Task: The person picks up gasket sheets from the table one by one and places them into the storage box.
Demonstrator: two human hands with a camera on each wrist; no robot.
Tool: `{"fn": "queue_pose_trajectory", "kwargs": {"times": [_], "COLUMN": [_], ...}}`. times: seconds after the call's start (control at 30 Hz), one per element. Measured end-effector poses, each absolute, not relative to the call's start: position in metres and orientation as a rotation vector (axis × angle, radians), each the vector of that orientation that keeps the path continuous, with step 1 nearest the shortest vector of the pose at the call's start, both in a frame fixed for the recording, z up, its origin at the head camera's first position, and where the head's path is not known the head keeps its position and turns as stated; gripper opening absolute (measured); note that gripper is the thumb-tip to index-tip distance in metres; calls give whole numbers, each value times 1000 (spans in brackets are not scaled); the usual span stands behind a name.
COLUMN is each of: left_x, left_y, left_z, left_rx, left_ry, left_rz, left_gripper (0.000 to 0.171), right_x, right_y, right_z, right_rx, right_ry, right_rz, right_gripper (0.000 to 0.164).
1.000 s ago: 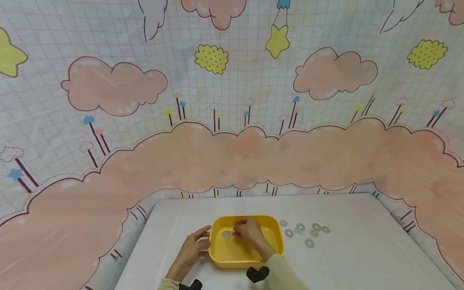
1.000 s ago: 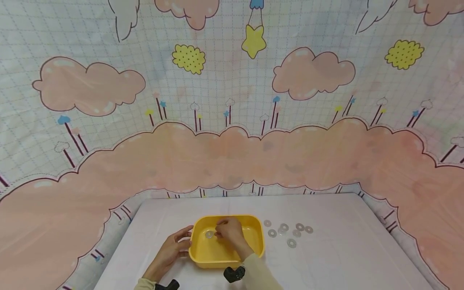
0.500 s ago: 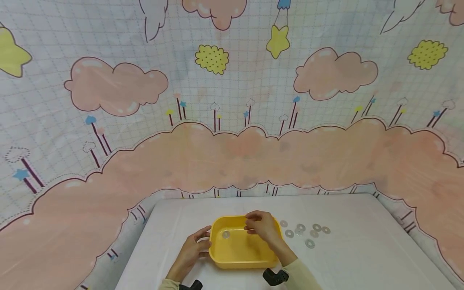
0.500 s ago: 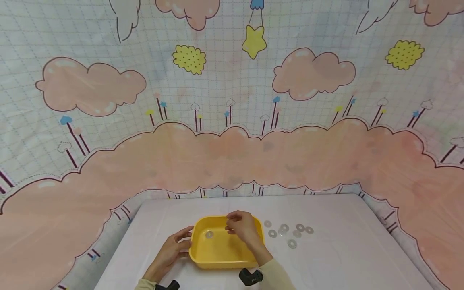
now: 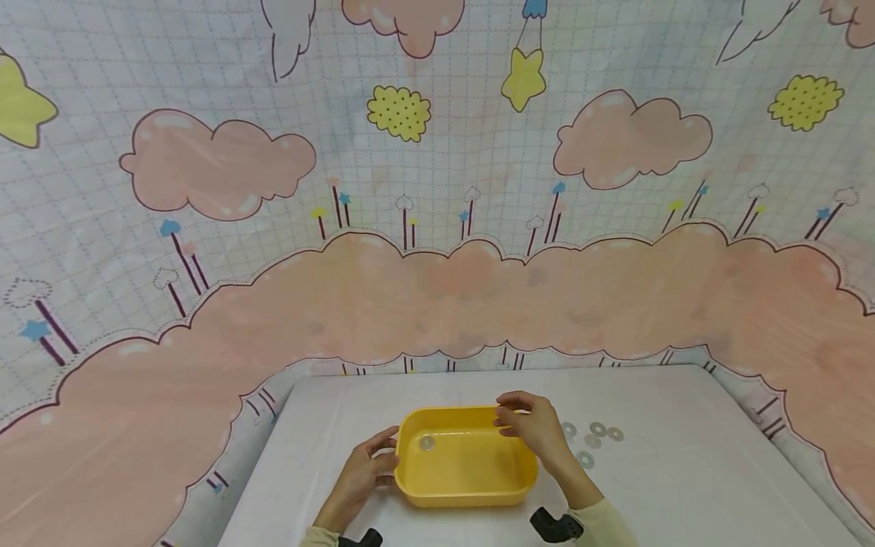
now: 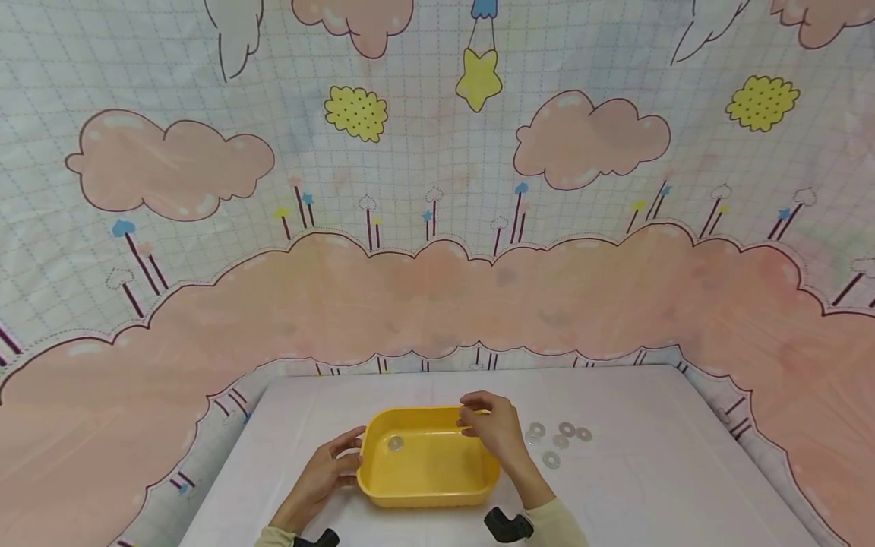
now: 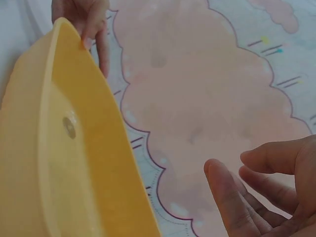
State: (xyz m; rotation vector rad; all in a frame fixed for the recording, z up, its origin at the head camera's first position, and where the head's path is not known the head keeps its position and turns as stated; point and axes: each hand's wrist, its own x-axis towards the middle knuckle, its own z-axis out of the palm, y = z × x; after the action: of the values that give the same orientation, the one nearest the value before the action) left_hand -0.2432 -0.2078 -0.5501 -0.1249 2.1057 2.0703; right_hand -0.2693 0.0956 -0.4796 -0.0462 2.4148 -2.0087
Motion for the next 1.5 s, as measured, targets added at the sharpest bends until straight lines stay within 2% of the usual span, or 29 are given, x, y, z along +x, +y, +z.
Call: {"fn": "queue_pose_trajectory", "kwargs": {"times": [0.33, 1.0, 1.5], "left_x": [-245, -244, -239], "left_y": [-207, -209, -204], "left_z": [-555, -559, -550], "left_rx": [-135, -137, -149], "left_ry": [2115, 2116, 2128], "left_rz": [2074, 2078, 2075], "left_gripper": [64, 64, 65], "right_x": [-263, -256, -269], "right_y": [131, 210, 253], "right_z": [-478, -498, -521], "right_rx": [44, 131, 280], "right_ry": [2447, 2662, 2759], "right_rz": [-2015, -1884, -1826], "right_gripper": [23, 35, 38]}}
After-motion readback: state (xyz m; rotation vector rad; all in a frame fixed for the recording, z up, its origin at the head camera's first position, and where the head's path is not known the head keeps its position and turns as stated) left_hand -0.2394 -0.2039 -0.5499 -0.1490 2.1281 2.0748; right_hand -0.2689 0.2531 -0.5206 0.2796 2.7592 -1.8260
